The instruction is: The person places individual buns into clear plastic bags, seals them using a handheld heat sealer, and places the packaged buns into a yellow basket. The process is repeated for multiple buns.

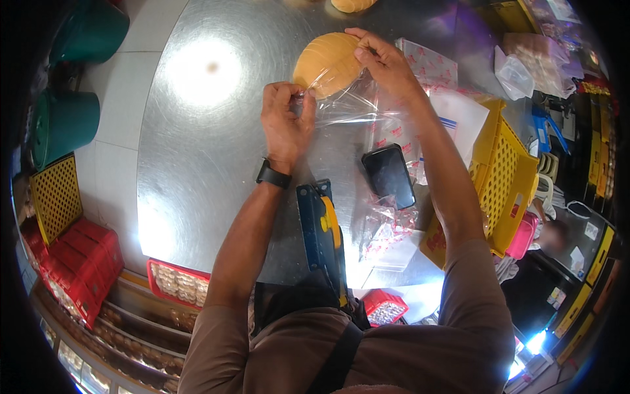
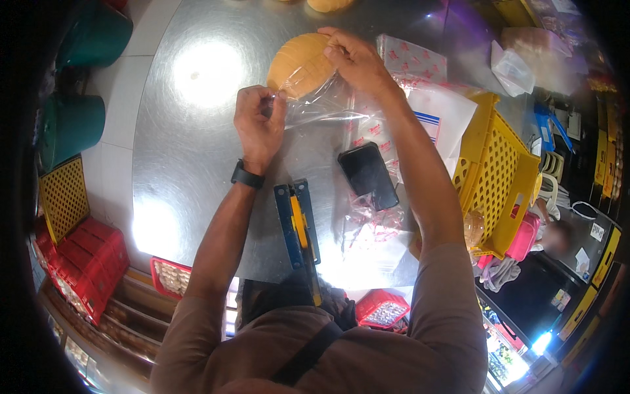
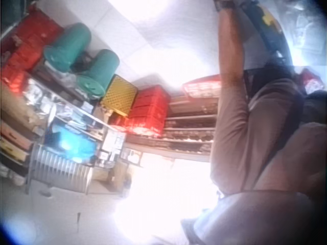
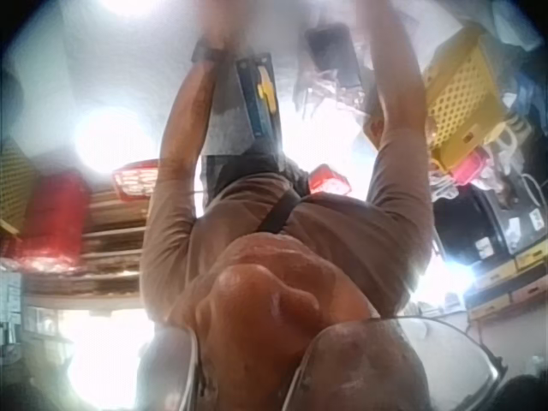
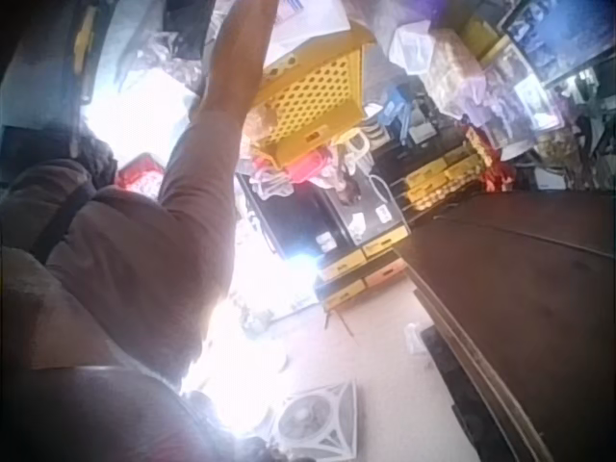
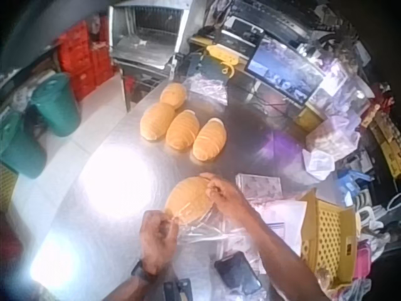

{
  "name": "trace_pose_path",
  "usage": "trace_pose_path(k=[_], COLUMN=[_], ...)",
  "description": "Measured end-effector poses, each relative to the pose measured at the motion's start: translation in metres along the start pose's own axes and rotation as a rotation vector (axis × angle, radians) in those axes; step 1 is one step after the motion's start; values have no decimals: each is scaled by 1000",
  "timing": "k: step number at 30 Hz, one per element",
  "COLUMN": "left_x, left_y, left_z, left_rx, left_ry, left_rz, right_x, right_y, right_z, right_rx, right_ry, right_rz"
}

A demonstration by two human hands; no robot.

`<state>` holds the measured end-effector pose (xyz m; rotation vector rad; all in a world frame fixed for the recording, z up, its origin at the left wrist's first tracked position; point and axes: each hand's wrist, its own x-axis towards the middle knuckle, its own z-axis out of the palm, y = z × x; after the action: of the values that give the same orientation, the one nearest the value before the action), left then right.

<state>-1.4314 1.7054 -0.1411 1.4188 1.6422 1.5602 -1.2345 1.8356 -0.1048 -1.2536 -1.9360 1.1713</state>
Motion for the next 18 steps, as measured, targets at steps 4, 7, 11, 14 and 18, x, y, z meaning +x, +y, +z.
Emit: trace_pose_path(k=[4,7,11,14,18], left_x=[0,-1,5,5,0], left_y=[3,9,19,38,122], left_z=[-2,-5,-15,-28,-62], left_rx=[6,70,39,-359,-879], left_ry=[12,-4,-94,-110,-163], left_rz=[-52,-147,-381,-553,-584], right_x=[-7,-10,-21,-40,-98], right_y=[9,11,-8,-39,-91], right_z=[20,26,31,37,16], right_rx=[-95,-80,-30,234,670], right_ry=[178,235,265,354,386], right_rz=[-42,51,159,175,92])
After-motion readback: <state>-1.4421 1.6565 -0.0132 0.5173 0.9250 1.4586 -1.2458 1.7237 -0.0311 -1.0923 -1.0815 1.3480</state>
